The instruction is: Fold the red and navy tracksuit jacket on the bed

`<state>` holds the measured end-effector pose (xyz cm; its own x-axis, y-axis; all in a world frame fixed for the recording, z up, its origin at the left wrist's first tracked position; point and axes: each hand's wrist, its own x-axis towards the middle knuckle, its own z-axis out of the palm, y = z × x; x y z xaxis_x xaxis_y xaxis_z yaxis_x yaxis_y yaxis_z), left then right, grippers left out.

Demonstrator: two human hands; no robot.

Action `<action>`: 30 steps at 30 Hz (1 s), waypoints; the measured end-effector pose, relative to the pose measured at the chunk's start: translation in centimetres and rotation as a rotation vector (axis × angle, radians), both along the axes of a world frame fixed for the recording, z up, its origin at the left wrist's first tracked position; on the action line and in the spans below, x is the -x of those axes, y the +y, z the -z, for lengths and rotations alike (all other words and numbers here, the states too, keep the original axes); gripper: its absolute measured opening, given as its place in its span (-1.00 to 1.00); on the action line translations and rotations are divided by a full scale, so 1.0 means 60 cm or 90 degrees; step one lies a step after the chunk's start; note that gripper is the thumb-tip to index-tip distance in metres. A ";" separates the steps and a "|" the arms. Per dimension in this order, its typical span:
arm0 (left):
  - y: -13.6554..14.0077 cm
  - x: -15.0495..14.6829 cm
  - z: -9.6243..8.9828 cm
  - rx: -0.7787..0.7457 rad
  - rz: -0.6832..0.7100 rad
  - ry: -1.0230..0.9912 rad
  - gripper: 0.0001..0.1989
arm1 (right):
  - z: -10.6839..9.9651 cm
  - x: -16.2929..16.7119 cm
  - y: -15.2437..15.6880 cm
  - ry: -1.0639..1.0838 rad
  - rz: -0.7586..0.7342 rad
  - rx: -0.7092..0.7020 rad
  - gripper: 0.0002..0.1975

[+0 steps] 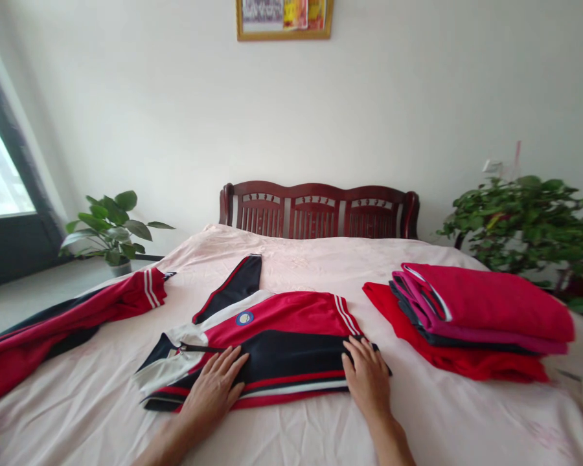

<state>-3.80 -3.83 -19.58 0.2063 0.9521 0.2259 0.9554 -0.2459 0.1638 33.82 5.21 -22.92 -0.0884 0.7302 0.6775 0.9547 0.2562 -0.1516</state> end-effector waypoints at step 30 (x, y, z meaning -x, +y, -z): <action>0.393 0.184 -0.062 0.146 -0.439 -0.206 -0.29 | -0.147 0.130 0.338 -0.090 -0.148 0.371 -0.49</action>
